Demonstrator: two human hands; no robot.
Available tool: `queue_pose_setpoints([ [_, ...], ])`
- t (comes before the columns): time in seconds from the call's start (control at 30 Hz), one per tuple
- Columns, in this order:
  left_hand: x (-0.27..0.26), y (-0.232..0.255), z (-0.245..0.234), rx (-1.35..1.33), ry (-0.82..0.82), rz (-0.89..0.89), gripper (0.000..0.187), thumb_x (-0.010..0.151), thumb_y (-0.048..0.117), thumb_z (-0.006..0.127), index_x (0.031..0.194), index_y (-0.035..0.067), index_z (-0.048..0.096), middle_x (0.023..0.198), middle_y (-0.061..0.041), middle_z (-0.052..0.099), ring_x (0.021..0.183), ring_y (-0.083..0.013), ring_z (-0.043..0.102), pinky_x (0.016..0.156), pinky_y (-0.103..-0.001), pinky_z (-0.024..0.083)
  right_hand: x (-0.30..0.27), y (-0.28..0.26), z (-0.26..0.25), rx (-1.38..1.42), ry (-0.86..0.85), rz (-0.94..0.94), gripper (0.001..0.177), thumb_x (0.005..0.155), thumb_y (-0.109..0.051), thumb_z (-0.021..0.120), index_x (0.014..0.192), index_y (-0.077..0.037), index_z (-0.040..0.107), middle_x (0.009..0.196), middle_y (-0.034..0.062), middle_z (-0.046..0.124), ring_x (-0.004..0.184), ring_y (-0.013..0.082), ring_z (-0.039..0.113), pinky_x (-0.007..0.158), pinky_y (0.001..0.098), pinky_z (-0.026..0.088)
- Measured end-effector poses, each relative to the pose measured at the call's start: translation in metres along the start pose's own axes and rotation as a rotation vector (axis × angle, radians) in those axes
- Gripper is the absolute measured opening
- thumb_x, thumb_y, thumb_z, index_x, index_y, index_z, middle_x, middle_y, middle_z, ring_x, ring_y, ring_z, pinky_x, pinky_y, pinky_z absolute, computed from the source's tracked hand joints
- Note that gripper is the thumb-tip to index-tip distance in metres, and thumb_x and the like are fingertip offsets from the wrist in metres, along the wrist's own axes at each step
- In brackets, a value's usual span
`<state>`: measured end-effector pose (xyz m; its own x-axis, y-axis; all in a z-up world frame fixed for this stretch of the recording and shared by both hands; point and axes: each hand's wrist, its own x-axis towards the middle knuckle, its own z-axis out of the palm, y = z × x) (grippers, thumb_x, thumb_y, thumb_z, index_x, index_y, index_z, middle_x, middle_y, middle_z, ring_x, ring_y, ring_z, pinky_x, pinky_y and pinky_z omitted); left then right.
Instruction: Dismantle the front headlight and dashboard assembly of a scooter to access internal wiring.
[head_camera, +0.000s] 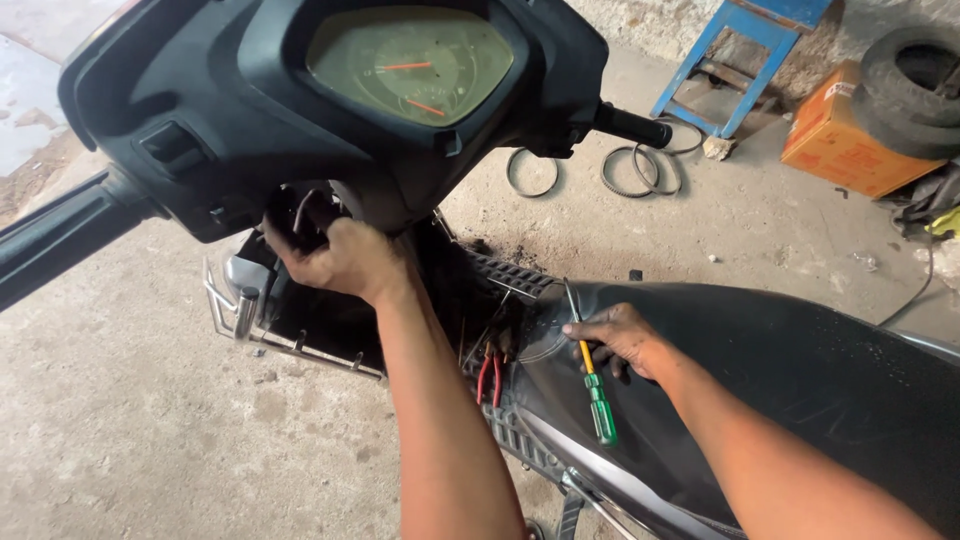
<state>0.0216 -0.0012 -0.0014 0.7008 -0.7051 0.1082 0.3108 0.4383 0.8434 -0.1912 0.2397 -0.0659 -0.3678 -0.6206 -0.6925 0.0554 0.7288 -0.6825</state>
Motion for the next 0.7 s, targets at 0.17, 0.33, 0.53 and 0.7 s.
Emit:
queue_pose_setpoints([
  [0.17,-0.011,0.013,0.004,-0.076,-0.075,-0.022,0.063,0.073,-0.02,0.042,0.132,-0.009,0.058,0.126,-0.019,0.066,0.111,-0.0314,0.071,0.099,-0.036,0.063,0.0,0.001,-0.001,-0.015,0.003,-0.002,0.04,0.077,-0.029,0.084,0.098,0.004,0.077,0.082,0.019,0.08,0.061,0.0253,0.077,0.032,0.0288,0.044],
  [0.33,-0.012,0.012,-0.013,-0.153,-0.043,-0.113,0.046,0.083,-0.013,0.056,0.128,-0.006,0.055,0.119,-0.016,0.066,0.102,-0.0274,0.069,0.089,-0.034,0.063,0.006,0.006,-0.001,-0.011,0.007,-0.002,0.04,0.077,-0.03,0.084,0.097,0.005,0.077,0.082,0.0181,0.08,0.06,0.025,0.077,0.033,0.0288,0.044],
  [0.53,-0.118,-0.006,-0.129,0.302,-0.939,0.197,0.013,0.093,-0.004,0.055,0.105,0.0,0.059,0.096,-0.016,0.063,0.09,-0.0285,0.064,0.083,-0.039,0.053,0.004,0.002,0.001,-0.056,0.033,0.028,0.04,0.079,-0.035,0.082,0.095,0.002,0.079,0.078,0.0176,0.079,0.057,0.0245,0.073,0.032,0.0293,0.043],
  [0.7,-0.202,-0.04,-0.296,0.652,-1.404,-0.272,0.019,0.081,0.011,0.069,0.1,0.008,0.074,0.081,-0.012,0.076,0.064,-0.0271,0.074,0.059,-0.037,0.057,0.002,-0.005,0.001,-0.016,0.005,0.066,0.041,0.081,-0.037,0.08,0.091,0.003,0.077,0.075,0.0188,0.079,0.052,0.0239,0.073,0.033,0.03,0.043],
])
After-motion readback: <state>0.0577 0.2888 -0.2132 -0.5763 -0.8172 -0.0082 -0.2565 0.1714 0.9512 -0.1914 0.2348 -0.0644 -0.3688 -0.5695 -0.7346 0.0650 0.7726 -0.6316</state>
